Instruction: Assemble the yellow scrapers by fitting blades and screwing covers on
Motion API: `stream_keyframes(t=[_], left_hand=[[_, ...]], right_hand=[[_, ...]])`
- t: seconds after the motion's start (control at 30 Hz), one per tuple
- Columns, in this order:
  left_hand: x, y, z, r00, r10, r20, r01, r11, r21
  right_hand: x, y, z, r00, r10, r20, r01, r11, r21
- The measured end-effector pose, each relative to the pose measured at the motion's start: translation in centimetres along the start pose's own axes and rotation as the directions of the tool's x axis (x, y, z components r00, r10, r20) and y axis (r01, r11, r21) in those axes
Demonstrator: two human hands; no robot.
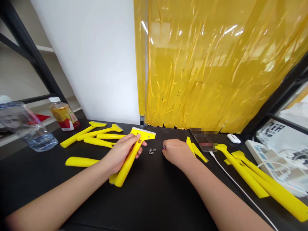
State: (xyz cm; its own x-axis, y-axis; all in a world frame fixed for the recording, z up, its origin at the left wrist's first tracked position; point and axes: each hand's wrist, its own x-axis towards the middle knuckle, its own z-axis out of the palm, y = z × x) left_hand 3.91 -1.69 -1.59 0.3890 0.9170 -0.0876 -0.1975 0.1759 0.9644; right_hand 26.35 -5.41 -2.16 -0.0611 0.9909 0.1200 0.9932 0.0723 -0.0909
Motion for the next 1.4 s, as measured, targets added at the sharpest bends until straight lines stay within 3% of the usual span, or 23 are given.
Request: stream_keyframes(t=[0.2,0.3,0.43,0.53,0.67,0.73,1.0,1.4], left_hand=[[-0.4,0.4,0.3,0.998,0.002,0.066,-0.003,1.000,0.010],[-1.0,0.7,0.5,0.982,-0.027,0.185,0.026,1.000,0.005],[-1.9,1.1,0.7,0.888,-0.010,0.460,0.045,0.997,-0.066],[-2.3,1.1,0.7,0.818,-0.038,0.574,0.070,0.997,-0.035],[-2.3,1.0,0.7,0.804,-0.064,0.592,0.072,0.997,0.010],[-2.1,1.0,0.6,0.805,-0.056,0.590,0.062,0.998,0.010],[-1.6,0.8,0.3,0.841,-0.034,0.540,0.008,0.999,0.050],[-1.6,0.8,0.4,0.831,-0.077,0.550,0.023,0.994,0.105]], right_hand=[[0.1,-0.8,0.6,1.000,0.013,-0.008,-0.013,1.000,0.000],[0.2,-1.0,0.1,0.999,0.045,-0.008,-0.044,0.996,0.078],[0.1,-0.6,-2.0,0.998,-0.027,0.059,0.007,0.948,0.320],[-0.3,-0.7,-3.5,0.986,-0.112,0.122,0.026,0.832,0.554],[-0.9,-1.2,-4.1,0.964,-0.191,0.187,-0.104,0.377,0.920],[-1.1,-1.3,-4.1,0.955,-0.197,0.220,-0.170,0.245,0.955],[-1.0,-0.3,-3.9,0.952,-0.204,0.230,-0.214,0.095,0.972],[-1.0,-0.3,-3.9,0.922,-0.291,0.254,-0.236,0.096,0.967]])
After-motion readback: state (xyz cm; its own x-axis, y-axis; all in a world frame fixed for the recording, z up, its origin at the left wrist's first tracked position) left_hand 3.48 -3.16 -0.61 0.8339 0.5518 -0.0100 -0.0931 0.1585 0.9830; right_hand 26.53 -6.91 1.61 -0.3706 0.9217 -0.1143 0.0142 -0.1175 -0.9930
